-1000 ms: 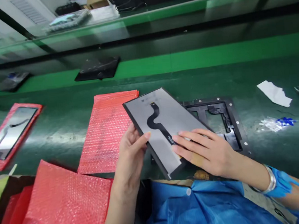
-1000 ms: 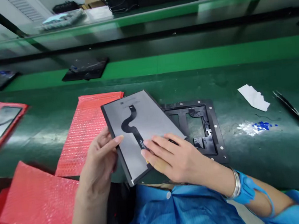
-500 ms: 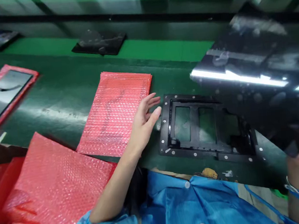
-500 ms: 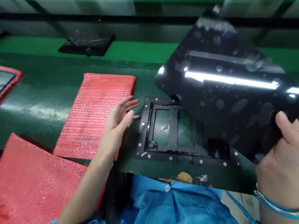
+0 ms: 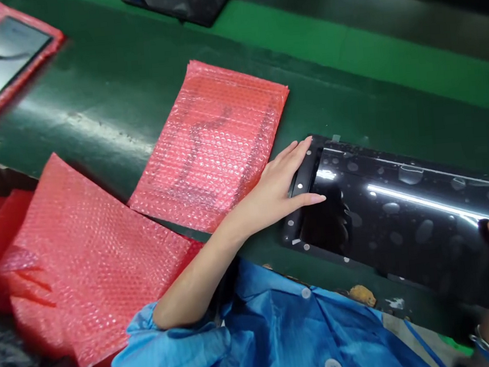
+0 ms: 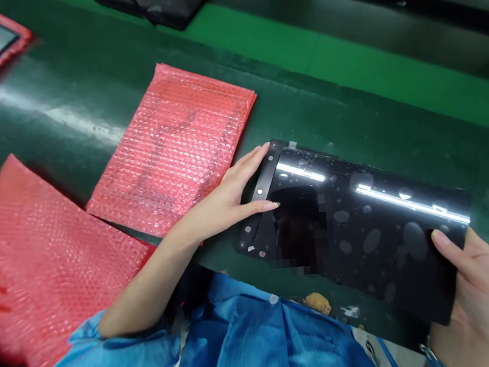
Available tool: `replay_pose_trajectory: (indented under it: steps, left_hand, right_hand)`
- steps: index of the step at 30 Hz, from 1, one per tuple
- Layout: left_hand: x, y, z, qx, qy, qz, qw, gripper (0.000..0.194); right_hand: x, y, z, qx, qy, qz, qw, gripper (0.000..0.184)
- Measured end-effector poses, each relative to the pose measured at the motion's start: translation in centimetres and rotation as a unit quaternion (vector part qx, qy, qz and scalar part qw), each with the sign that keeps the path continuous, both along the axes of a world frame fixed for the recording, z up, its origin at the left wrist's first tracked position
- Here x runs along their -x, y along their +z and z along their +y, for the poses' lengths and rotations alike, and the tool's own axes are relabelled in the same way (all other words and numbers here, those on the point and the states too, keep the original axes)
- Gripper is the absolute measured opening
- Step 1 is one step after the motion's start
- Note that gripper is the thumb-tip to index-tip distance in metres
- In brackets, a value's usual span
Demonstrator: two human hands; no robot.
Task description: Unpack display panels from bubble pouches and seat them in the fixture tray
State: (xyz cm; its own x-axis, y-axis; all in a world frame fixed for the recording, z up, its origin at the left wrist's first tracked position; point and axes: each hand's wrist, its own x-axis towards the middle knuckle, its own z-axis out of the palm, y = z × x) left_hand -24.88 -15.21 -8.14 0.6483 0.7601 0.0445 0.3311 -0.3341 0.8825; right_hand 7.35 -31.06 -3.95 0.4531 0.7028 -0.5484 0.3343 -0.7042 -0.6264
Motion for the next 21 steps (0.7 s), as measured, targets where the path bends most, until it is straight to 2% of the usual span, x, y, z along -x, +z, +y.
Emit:
replay_pose_trajectory:
  steps: [3,5,8,11,15,21]
  left_hand:
    - [-0.1,-0.5,0.0,-0.028,-0.007,0.004,1.000,0.089]
    - [-0.1,-0.6,-0.1,-0.038,-0.007,0.007,0.999,0.088]
    - [-0.2,-0.4,-0.1,-0.049,-0.004,0.020,0.999,0.086]
    - [-0.3,-0.3,-0.2,-0.059,-0.005,0.043,0.997,0.087]
    - [-0.4,-0.2,-0.2,-0.069,-0.007,0.065,0.996,0.086]
    - [-0.5,0.1,-0.3,-0.081,-0.012,0.099,0.992,0.081]
  right_hand:
    - [0.0,0.0,0.4,-0.051,-0.119,-0.001,0.992,0.072]
    - [0.4,0.1,0.7,-0.068,-0.129,0.000,0.989,0.061]
    - [1.2,0.0,1.0,-0.165,-0.178,-0.013,0.970,0.031]
    - [1.6,-0.2,1.4,-0.216,-0.227,-0.004,0.949,0.027]
    - [1.8,0.0,1.9,-0.199,-0.220,-0.005,0.955,0.026]
    - [3.4,1.2,2.6,-0.178,-0.209,0.018,0.961,0.025]
